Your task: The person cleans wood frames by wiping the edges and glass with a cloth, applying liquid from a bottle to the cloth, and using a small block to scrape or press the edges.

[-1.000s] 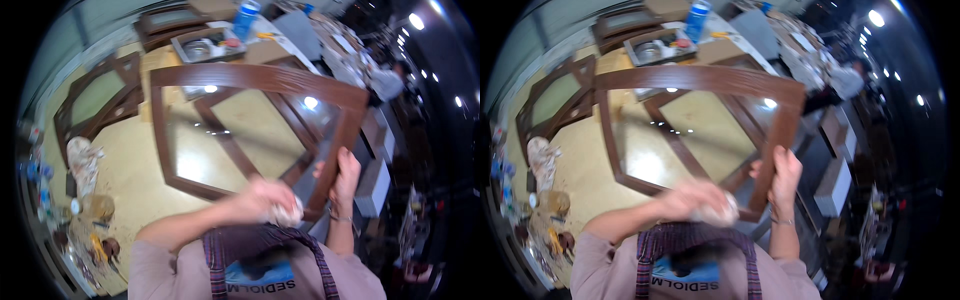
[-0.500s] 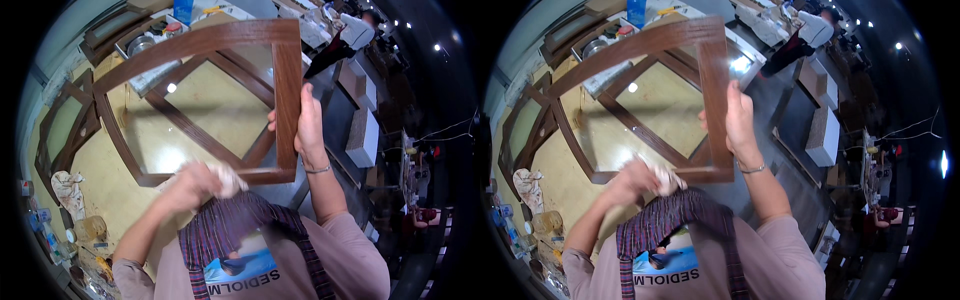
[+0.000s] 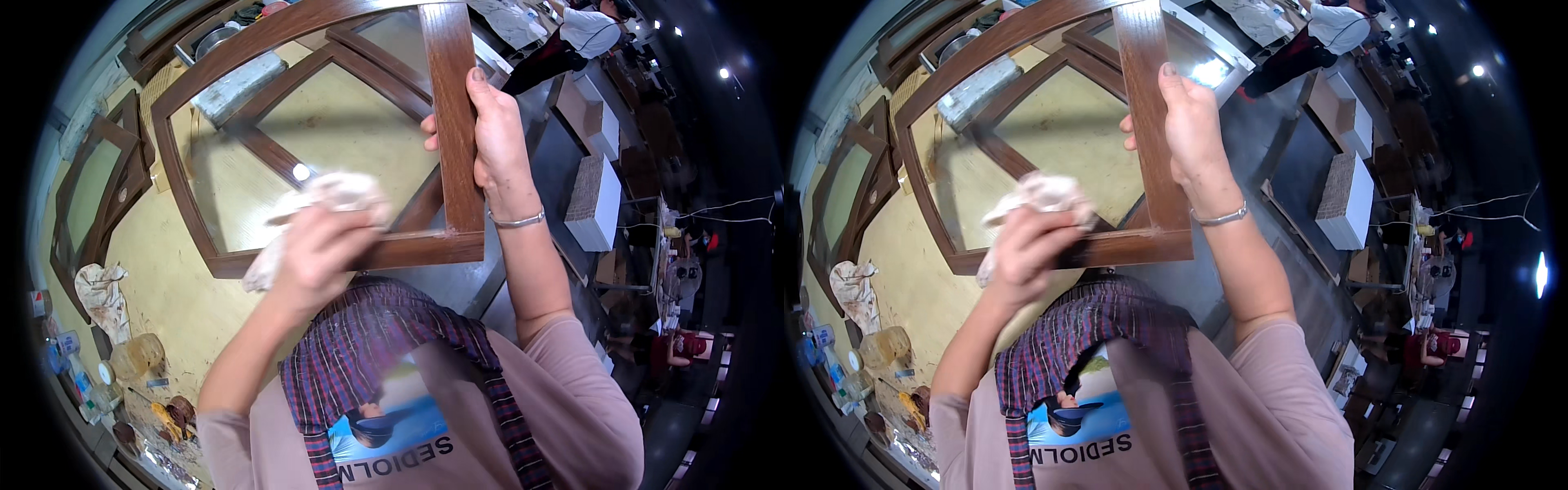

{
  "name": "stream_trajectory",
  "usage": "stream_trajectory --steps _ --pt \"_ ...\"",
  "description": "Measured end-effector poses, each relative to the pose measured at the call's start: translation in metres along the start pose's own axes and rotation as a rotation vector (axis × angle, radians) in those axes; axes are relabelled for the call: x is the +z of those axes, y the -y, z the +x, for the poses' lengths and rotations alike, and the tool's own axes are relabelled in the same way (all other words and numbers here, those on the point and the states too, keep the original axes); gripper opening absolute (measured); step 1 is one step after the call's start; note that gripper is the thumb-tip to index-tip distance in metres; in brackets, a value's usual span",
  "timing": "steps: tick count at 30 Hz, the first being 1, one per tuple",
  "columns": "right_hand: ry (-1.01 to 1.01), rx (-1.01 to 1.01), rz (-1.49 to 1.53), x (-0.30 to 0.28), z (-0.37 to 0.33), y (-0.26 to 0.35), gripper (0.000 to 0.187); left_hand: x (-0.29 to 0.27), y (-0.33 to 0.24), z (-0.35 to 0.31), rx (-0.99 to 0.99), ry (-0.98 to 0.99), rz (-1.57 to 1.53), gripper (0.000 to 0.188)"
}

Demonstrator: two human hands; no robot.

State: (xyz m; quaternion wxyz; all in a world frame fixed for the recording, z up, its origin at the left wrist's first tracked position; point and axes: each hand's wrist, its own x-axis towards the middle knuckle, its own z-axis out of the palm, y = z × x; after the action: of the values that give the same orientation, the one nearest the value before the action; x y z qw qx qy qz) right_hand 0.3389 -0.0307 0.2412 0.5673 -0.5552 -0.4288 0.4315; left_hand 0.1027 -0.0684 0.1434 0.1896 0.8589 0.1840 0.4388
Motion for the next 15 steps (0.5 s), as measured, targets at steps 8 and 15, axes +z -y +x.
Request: stream_trajectory --steps 8,15 --pt "-0.031 0.093 0.080 0.000 0.014 -0.007 0.040 0.006 0.022 -0.019 -0.104 -0.064 0.077 0.031" --pt "-0.013 0.150 0.039 0.002 0.026 -0.004 0.036 0.041 -0.023 0.026 0.108 0.054 -0.053 0.045"
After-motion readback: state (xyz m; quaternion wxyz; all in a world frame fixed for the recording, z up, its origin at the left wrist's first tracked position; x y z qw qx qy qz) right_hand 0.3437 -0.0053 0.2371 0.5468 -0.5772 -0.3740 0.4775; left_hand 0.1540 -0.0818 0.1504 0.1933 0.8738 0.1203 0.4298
